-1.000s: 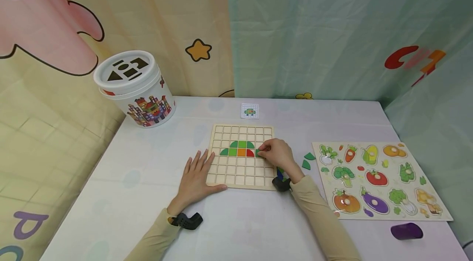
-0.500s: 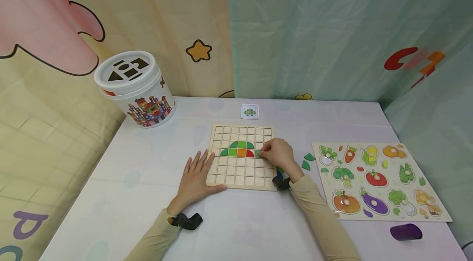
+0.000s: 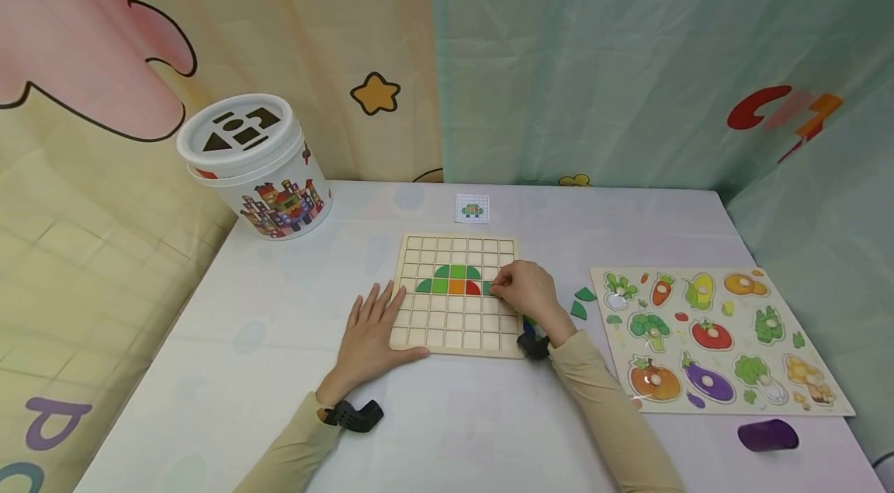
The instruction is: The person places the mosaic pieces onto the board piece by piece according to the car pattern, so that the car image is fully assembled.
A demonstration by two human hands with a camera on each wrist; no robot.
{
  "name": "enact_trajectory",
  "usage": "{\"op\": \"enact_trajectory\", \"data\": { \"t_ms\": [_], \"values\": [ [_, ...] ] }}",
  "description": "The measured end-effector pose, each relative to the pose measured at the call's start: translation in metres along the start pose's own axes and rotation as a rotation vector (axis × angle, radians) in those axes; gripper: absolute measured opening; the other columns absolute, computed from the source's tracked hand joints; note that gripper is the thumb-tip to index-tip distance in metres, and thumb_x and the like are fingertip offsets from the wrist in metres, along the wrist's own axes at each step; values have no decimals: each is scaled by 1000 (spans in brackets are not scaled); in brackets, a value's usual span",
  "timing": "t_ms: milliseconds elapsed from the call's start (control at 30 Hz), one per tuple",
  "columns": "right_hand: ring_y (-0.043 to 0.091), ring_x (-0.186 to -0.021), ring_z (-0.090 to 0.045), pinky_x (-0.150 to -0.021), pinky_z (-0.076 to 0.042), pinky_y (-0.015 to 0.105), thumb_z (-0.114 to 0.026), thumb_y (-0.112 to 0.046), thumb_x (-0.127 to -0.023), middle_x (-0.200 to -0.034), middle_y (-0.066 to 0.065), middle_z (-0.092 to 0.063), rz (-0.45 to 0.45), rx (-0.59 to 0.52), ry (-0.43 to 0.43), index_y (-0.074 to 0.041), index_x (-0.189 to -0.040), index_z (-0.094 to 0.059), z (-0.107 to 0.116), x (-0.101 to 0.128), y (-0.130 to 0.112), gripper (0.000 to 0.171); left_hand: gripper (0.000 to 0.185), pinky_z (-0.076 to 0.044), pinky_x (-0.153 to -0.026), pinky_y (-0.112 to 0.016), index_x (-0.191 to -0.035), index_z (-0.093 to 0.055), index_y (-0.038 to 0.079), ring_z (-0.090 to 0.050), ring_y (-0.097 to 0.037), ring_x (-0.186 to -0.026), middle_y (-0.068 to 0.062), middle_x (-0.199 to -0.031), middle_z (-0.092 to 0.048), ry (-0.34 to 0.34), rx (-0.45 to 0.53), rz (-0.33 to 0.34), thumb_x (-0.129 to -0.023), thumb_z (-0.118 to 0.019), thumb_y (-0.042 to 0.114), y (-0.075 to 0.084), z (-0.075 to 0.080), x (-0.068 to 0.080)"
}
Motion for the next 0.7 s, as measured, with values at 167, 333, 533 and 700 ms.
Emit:
{"op": "enact_trajectory", "data": {
  "t_ms": [167,333,533,700],
  "values": [
    [13,-65,-54,-58,-45,31,-73,-18,-85,-75,-3,-64,32,-6,-35,-9,-83,-74,0,1,0,9,113,-1,-112,-50,-152,-22,12,-6,-32,-143,-11,-156,-16,10,-2,-8,-69,-51,83,-1,-1,0],
    [13,-66,-49,-59,-42,31,-69,-15,-87,-76,-3,-60,100,-37,-100,-4,-99,-74,-1,8,0,17,113,-2,-112,-50,-152,-23,12,-6,-32,-143,-12,-156,-18,12,-6,-3,-69,-52,83,-2,-2,0],
    [13,-67,-49,-58,-43,30,-69,-9,-87,-78,-3,-59,220,-82,-60,-1,-102,-72,12,23,9,18,113,0,-113,-49,-152,-22,12,-5,-31,-143,-11,-156,-16,-4,-14,1,-69,-54,82,-2,-2,-1],
    [15,-68,-50,-55,-43,31,-67,-8,-88,-82,0,-60,169,-74,37,-1,-99,-72,39,35,27,14,113,0,-113,-49,-152,-22,12,-5,-31,-143,-11,-156,-16,-4,-10,-1,-69,-55,81,-1,-1,-1]
  ]
}}
Point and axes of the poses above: each hand's wrist, its own x-axis away from the middle knuckle, its own z-axis out of the back of the hand, y = z × x, the point moved 6 cm from there along -x, towards the middle knuckle
